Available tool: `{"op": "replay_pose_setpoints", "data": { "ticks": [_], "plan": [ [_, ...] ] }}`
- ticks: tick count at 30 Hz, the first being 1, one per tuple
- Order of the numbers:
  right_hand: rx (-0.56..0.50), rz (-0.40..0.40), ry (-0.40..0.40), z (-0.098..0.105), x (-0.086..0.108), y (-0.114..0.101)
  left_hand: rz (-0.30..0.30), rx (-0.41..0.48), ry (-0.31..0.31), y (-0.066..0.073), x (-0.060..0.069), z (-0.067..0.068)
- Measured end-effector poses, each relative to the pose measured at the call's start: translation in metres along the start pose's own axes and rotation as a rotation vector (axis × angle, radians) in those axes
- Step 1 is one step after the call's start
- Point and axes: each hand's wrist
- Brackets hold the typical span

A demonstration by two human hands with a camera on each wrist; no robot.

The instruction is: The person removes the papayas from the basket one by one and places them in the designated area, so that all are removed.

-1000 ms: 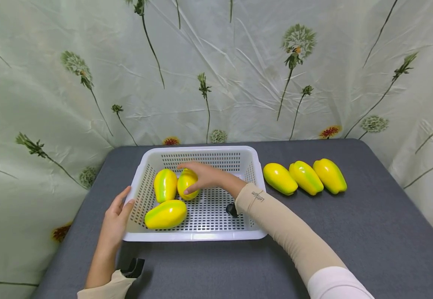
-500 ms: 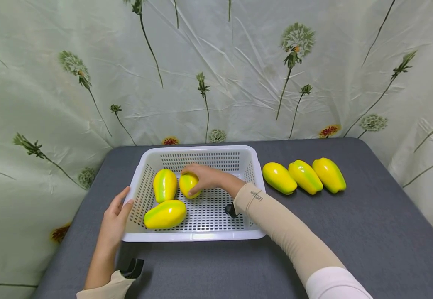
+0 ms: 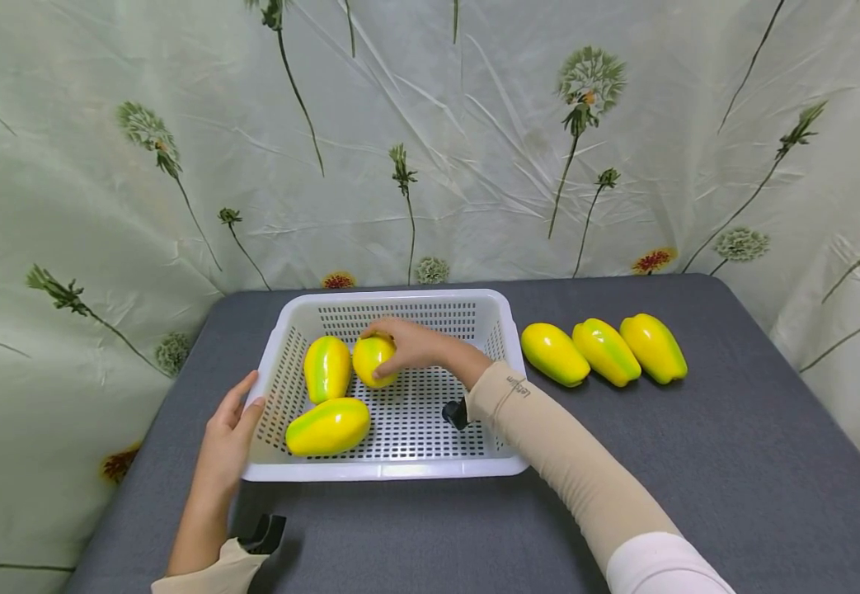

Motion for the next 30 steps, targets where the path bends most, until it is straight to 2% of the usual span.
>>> {"op": "replay_pose_setpoints", "data": {
  "ticks": [7, 14, 17, 19, 22, 24, 30],
  "plan": [
    [-0.113, 0.047, 0.044, 0.011, 0.009, -0.005, -0.038, -0.008, 0.008, -0.034, -0.014, -0.003],
    [-0.187, 0.147, 0.099, 0.021, 0.017, -0.009, -0.024, 0.012, 0.01, -0.028, -0.014, -0.003],
    [-0.215, 0.182, 0.113, 0.024, 0.022, -0.011, -0.029, 0.012, -0.002, -0.035, -0.018, -0.002],
    [-0.25, 0.196, 0.114, 0.026, 0.025, -0.012, -0.05, -0.014, 0.021, -0.046, -0.022, -0.003],
    [-0.301, 0.211, 0.113, 0.03, 0.033, -0.013, -0.072, -0.043, 0.011, -0.049, -0.022, -0.001],
    [-0.33, 0.224, 0.118, 0.033, 0.039, -0.014, -0.07, -0.054, 0.014, -0.037, -0.018, 0.0],
    [-0.34, 0.259, 0.155, 0.044, 0.059, -0.012, -0.025, -0.041, -0.025, 0.023, 0.005, 0.003]
  ]
}}
Point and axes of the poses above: each hand's wrist, its own x-axis away from the middle knuckle, its own z-axis out of the back of the hand, y = z × x, and after that the axes turned 2 degrees about -z, right-handed
